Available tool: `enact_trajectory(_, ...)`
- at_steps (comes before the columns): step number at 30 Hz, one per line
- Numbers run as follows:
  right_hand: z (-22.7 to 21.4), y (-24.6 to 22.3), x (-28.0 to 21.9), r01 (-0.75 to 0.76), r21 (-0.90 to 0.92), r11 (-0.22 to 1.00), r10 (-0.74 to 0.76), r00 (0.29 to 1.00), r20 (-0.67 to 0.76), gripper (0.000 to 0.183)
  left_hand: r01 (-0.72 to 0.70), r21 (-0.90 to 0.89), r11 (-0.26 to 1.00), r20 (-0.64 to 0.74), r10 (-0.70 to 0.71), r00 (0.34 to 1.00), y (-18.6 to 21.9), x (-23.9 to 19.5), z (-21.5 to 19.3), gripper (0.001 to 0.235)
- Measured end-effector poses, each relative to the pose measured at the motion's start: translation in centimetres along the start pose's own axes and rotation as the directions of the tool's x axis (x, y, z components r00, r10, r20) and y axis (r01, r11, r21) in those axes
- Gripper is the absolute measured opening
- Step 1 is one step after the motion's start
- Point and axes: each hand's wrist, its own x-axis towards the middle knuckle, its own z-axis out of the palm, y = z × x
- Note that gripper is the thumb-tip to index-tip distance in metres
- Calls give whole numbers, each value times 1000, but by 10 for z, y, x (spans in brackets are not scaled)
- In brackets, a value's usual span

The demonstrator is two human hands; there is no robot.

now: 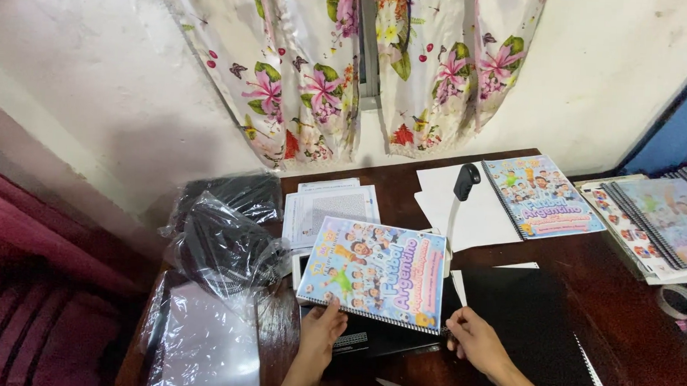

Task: The person uses a spiral binding machine to bind a notebook. They insert the spiral wire into the punched holes of the notebook cover and pages, then use scissors to cut the excess wire. The process is repeated for multiple notebooks.

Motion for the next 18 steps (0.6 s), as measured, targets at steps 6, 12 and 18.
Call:
enact_trajectory(6,-1,13,5,26,-76,997,-24,999,26,20,-19,-131,991,-39,14,999,10,2,-19,42)
enact_trajectory(12,0,0,-4,-15,-23,1000,16,1000,26,20,-81,-68,994,-85,75,994,4,15,-28,43)
enact_trajectory(18,-3,16,4,40,-196,980,-51,997,-52,22,-43,-122,992,-6,43,999,6,4,-20,39)
